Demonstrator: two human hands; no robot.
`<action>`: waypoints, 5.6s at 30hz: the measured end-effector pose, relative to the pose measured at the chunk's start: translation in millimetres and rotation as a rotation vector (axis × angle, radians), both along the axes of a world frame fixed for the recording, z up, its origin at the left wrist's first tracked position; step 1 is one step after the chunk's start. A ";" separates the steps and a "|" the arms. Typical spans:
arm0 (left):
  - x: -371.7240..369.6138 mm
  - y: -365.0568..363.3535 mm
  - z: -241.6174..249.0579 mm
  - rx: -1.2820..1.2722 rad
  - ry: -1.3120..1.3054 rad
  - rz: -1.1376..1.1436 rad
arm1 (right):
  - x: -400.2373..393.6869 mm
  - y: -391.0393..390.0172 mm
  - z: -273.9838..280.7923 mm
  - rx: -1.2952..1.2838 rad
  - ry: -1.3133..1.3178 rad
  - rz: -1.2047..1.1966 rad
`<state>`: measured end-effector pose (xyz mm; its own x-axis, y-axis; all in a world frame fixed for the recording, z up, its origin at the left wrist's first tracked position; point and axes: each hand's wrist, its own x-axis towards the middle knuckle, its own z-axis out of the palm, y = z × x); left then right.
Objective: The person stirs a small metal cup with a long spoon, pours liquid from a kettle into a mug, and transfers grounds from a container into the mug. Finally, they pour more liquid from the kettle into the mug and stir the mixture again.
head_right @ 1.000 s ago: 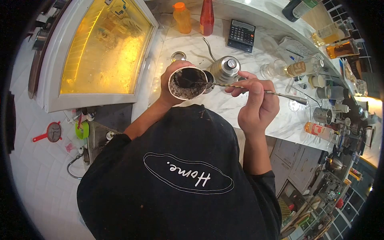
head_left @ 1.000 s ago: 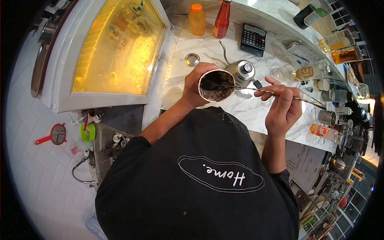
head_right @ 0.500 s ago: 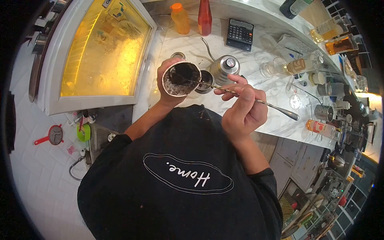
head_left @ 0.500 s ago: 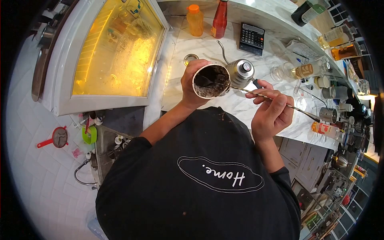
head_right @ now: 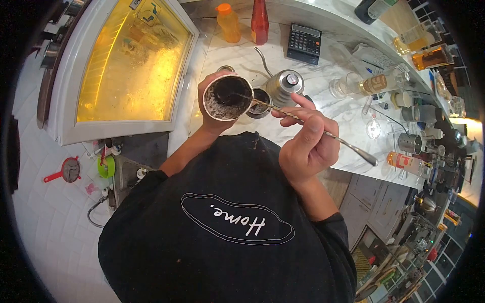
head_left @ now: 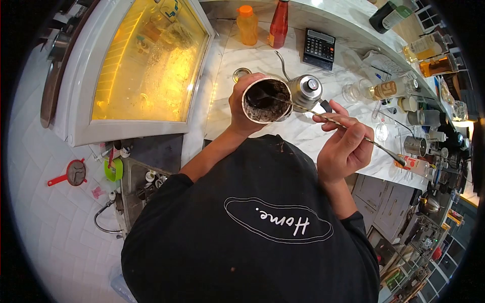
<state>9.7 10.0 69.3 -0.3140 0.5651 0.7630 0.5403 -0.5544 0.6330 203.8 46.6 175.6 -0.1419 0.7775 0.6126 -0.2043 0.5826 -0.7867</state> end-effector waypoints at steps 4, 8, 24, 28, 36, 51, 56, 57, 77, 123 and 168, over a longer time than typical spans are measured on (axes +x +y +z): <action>0.1 -0.7 -4.5 -0.030 -0.102 -0.002 | 5.5 5.3 2.1 0.153 -0.079 0.047; -0.8 -0.6 -4.5 -0.014 -0.134 0.036 | 6.4 8.7 4.3 0.139 -0.103 0.096; -7.6 7.4 11.9 0.046 0.016 -0.183 | 41.6 32.0 26.4 0.160 -0.215 0.332; -11.6 8.9 22.0 0.011 0.050 -0.218 | 45.0 37.5 33.1 0.206 -0.182 0.312; -30.3 11.0 40.2 -0.033 0.298 -0.276 | 49.9 45.4 37.2 0.234 -0.220 0.343; -25.3 14.2 46.2 0.010 0.289 -0.266 | 47.7 46.1 46.9 0.254 -0.219 0.365; -22.9 12.2 47.2 -0.005 0.267 -0.302 | 47.6 48.0 51.0 0.255 -0.287 0.371; -24.2 13.3 47.0 0.004 0.272 -0.294 | 45.9 49.2 49.3 0.250 -0.279 0.372; -10.4 19.0 30.7 0.170 0.042 -0.086 | 16.4 11.4 7.5 -0.140 0.050 0.100; -28.5 -28.9 -36.8 -0.384 0.038 0.168 | 80.5 -8.2 -74.8 -0.457 0.051 -0.157; 8.8 -103.2 -37.3 -0.540 -0.155 0.348 | 63.8 17.7 -94.9 -0.789 0.005 -0.174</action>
<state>18.5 -93.2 32.0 -0.6307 0.7012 0.3324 0.5113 0.0532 0.8578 267.6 64.3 80.7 0.0226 0.9918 -0.1257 -0.1667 -0.1203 -0.9786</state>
